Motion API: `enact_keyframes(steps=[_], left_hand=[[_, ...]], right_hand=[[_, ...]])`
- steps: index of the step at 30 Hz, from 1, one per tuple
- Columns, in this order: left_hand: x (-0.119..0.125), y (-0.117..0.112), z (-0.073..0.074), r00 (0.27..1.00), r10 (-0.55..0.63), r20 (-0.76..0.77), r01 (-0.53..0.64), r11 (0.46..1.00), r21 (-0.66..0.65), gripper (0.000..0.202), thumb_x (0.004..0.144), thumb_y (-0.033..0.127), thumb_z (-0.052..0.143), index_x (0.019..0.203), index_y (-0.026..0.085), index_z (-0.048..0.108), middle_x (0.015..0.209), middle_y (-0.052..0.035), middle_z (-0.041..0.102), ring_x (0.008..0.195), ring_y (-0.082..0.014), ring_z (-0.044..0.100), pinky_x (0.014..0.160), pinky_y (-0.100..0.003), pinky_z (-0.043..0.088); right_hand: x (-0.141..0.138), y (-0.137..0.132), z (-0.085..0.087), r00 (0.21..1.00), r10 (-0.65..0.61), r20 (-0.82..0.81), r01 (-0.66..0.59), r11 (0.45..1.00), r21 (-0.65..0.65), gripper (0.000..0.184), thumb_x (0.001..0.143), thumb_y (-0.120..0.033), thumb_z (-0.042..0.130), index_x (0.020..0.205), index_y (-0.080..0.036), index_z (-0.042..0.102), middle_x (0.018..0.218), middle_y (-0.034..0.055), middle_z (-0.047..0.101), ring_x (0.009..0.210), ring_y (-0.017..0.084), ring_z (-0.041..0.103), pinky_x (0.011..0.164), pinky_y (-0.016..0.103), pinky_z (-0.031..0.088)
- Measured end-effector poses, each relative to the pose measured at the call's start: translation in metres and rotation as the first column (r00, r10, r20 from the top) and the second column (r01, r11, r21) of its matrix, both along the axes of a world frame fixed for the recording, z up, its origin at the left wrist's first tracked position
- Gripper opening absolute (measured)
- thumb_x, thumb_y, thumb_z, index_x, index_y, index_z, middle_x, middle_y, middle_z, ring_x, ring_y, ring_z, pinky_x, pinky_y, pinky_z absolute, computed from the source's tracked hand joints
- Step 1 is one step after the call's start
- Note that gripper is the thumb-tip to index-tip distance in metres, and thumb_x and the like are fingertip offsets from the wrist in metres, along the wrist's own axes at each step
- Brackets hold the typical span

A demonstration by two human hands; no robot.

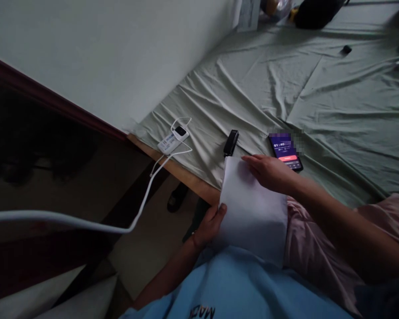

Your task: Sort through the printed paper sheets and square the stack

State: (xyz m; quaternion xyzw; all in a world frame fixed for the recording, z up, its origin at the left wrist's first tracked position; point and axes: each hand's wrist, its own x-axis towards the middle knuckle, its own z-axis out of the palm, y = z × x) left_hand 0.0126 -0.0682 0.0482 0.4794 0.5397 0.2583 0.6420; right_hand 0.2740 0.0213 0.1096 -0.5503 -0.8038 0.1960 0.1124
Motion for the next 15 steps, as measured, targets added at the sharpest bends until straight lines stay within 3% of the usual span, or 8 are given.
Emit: enact_keyframes(steps=[4,7,9,11,13,15], left_hand=[[-0.003,0.004,-0.001,0.999,0.017,-0.035,-0.016,1.0,0.008,0.077,0.088,0.083,0.06,0.109,0.011,0.08,0.095,-0.0121,0.076,0.091,-0.0239,0.067,0.085,-0.032,0.053],[-0.016,0.01,-0.004,0.998,0.047,-0.047,-0.049,0.998,-0.044,0.083,0.082,0.087,0.062,0.102,0.008,0.079,0.082,-0.0096,0.071,0.073,-0.0186,0.061,0.066,-0.028,0.047],[-0.026,0.015,-0.007,0.994,0.082,-0.069,-0.084,0.996,-0.025,0.082,0.081,0.086,0.065,0.101,0.007,0.078,0.08,-0.0091,0.071,0.071,-0.0177,0.06,0.064,-0.027,0.046],[-0.036,0.017,-0.01,0.99,0.136,-0.045,-0.136,0.991,0.005,0.078,0.083,0.082,0.067,0.104,0.008,0.077,0.086,-0.0099,0.073,0.076,-0.0192,0.063,0.071,-0.028,0.049],[-0.042,0.016,-0.013,0.979,0.202,-0.008,-0.202,0.979,0.01,0.075,0.084,0.08,0.068,0.108,0.009,0.076,0.089,-0.0106,0.074,0.08,-0.0212,0.066,0.076,-0.03,0.051],[-0.044,0.013,-0.016,0.966,0.258,0.014,-0.258,0.966,0.009,0.075,0.083,0.08,0.069,0.109,0.01,0.076,0.089,-0.0103,0.074,0.082,-0.0224,0.067,0.075,-0.03,0.052]], right_hand=[[0.008,0.008,0.006,0.999,-0.052,-0.017,0.051,0.999,-0.018,0.038,0.109,-0.033,0.039,0.117,-0.019,0.073,0.114,0.0136,0.078,0.097,0.025,0.072,0.078,0.031,0.047],[0.03,0.022,0.008,0.999,-0.035,0.002,0.034,0.984,-0.177,0.035,0.106,-0.033,0.045,0.109,-0.016,0.075,0.099,0.0133,0.078,0.083,0.023,0.07,0.074,0.032,0.045],[0.047,0.029,0.002,0.993,-0.02,-0.119,-0.013,0.962,-0.272,0.03,0.104,-0.031,0.049,0.107,-0.015,0.075,0.091,0.01,0.076,0.077,0.019,0.067,0.074,0.03,0.046],[0.058,0.03,-0.009,0.949,-0.116,-0.294,0.019,0.949,-0.313,0.028,0.101,-0.035,0.057,0.111,-0.016,0.075,0.084,0.0067,0.073,0.074,0.017,0.065,0.073,0.03,0.048],[0.06,0.024,-0.023,0.788,-0.326,-0.523,0.07,0.891,-0.449,0.041,0.094,-0.043,0.068,0.127,-0.018,0.069,0.081,0.0034,0.069,0.071,0.017,0.066,0.072,0.03,0.053],[0.052,0.013,-0.036,0.536,-0.493,-0.685,0.023,0.82,-0.572,0.059,0.085,-0.051,0.08,0.134,-0.022,0.064,0.093,0.0039,0.072,0.08,0.018,0.07,0.075,0.032,0.058]])
